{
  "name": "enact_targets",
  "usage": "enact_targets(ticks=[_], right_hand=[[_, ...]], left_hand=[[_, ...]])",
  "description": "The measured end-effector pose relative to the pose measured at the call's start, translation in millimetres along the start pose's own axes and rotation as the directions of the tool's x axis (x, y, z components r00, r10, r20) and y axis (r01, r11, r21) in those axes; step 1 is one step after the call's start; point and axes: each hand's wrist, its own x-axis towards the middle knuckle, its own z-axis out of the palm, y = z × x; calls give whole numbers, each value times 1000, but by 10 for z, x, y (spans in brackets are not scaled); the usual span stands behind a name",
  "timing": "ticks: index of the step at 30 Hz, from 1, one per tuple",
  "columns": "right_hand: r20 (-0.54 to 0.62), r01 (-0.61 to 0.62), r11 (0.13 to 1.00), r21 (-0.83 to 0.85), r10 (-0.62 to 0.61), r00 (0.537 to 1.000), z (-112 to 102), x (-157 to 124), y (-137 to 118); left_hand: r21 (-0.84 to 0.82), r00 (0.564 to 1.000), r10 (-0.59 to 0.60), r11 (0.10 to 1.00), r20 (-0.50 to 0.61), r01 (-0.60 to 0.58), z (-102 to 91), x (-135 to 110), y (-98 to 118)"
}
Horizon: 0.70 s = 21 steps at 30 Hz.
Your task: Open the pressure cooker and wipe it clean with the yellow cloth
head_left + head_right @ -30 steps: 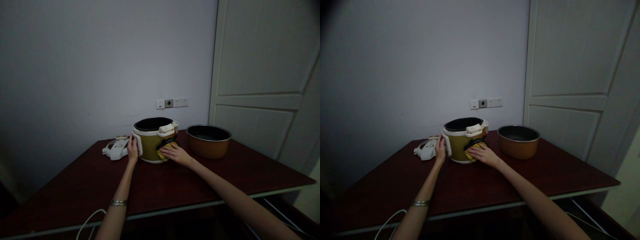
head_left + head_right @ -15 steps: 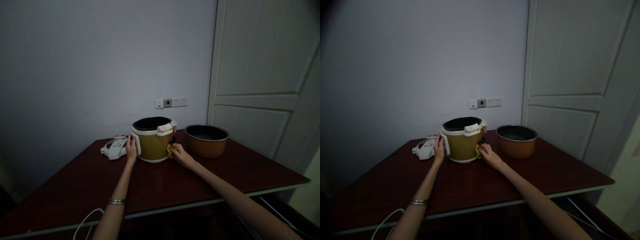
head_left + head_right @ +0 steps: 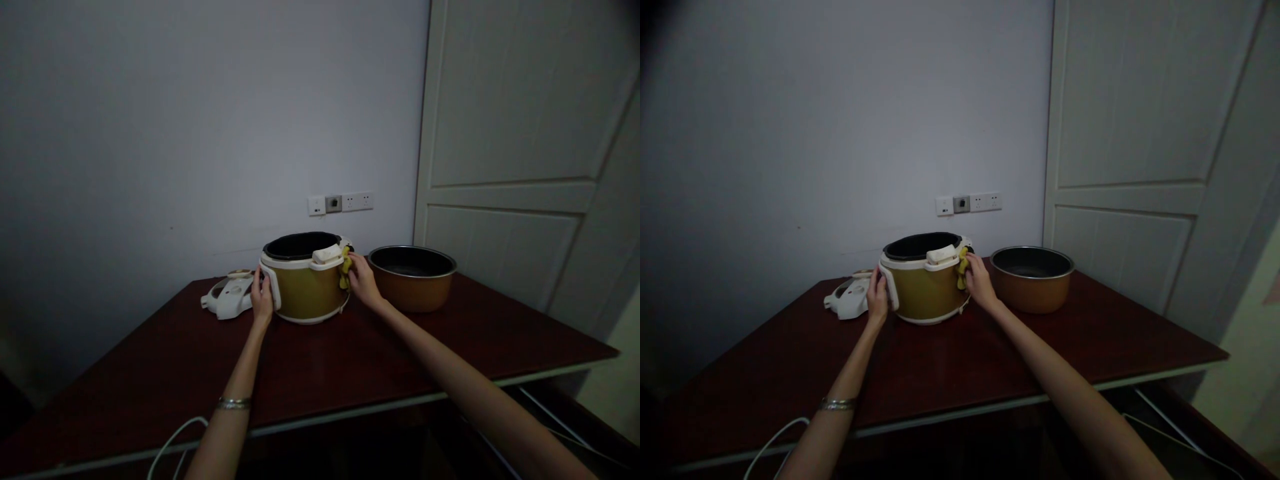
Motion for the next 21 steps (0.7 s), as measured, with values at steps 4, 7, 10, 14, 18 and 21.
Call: enact_targets(ticks=[4, 7, 10, 14, 18, 21], right_hand=[[41, -24, 999, 30, 23, 999, 17, -176, 16], [105, -65, 998, 5, 64, 992, 56, -432, 64], [164, -91, 996, -17, 92, 982, 96, -656, 107], [196, -114, 993, -39, 120, 973, 120, -787, 117], [200, -137, 988, -70, 149, 968, 105, -782, 87], [229, -157, 981, -115, 180, 957, 70, -760, 53]], left_hand=[[3, 1000, 9, 1000, -2, -9, -1, 1, -8], [5, 1000, 18, 1000, -6, -18, 0, 1, -6], [8, 1000, 21, 1000, -12, -21, 1, -2, -5], [10, 1000, 20, 1000, -6, -20, -5, -8, -2], [14, 1000, 8, 1000, 0, -8, -11, -11, 12], [20, 1000, 4, 1000, 3, -4, -11, -7, 18]])
